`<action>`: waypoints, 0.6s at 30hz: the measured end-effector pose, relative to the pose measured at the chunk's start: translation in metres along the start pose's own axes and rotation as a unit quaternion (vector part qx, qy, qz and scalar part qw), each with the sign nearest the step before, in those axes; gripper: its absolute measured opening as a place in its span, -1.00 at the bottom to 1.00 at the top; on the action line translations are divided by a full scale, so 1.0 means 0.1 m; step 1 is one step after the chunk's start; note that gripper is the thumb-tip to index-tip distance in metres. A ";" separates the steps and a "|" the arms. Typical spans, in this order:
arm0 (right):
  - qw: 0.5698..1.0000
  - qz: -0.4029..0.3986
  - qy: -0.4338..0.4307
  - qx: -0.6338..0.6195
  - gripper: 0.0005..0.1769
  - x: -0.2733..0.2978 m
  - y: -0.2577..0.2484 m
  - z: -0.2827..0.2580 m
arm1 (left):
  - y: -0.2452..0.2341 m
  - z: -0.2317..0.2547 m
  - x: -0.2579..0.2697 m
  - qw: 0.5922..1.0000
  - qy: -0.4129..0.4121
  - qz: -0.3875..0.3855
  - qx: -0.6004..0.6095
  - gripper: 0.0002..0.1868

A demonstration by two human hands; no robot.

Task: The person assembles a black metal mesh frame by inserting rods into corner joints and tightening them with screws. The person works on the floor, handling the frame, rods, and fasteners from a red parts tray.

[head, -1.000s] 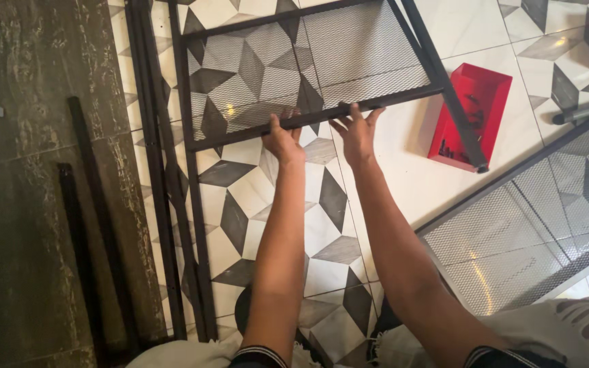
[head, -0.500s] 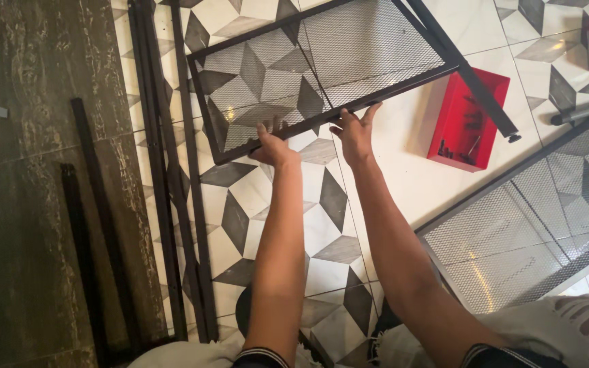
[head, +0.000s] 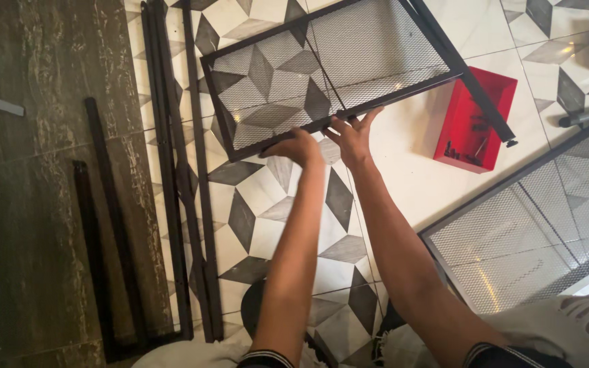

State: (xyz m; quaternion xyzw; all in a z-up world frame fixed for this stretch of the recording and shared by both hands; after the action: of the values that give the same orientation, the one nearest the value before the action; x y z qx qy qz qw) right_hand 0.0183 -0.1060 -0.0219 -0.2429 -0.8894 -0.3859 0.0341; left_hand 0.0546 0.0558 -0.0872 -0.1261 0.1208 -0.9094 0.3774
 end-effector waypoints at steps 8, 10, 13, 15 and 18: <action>0.970 -0.100 0.010 -0.220 0.12 -0.54 -0.65 0.45 | 0.02 0.95 0.53 0.935 0.184 -0.105 -0.285 0.13; 0.992 -0.056 -0.017 -0.114 0.20 -0.56 -0.77 0.43 | 0.08 1.20 0.57 0.916 0.229 -0.162 -0.287 0.06; 0.999 0.025 -0.014 -0.015 0.31 -0.34 -0.75 0.24 | 0.12 1.30 0.32 0.894 0.221 -0.222 -0.320 -0.05; 0.999 0.049 -0.015 0.016 0.34 -0.20 -0.65 0.07 | -0.05 1.28 0.05 0.888 0.240 -0.171 -0.352 -0.16; 0.997 0.062 -0.034 0.038 0.34 -0.09 -0.58 -0.10 | -0.41 1.05 -0.30 0.870 0.232 -0.119 -0.419 -0.21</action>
State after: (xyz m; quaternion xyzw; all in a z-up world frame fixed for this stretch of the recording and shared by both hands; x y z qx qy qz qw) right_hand -0.0021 -0.1510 -0.0560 -0.3091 -0.8873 -0.3401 0.0376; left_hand 0.0820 0.0920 0.0201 -0.0710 0.5588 -0.8145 0.1387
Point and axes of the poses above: each hand's wrist, its own x-axis away from the middle knuckle, its own y-axis out of the palm, z = x × y, the point moved 7 cm from there along -x, towards the middle knuckle, and after that the axes turned 15 degrees about -x, right-handed, at the moved point
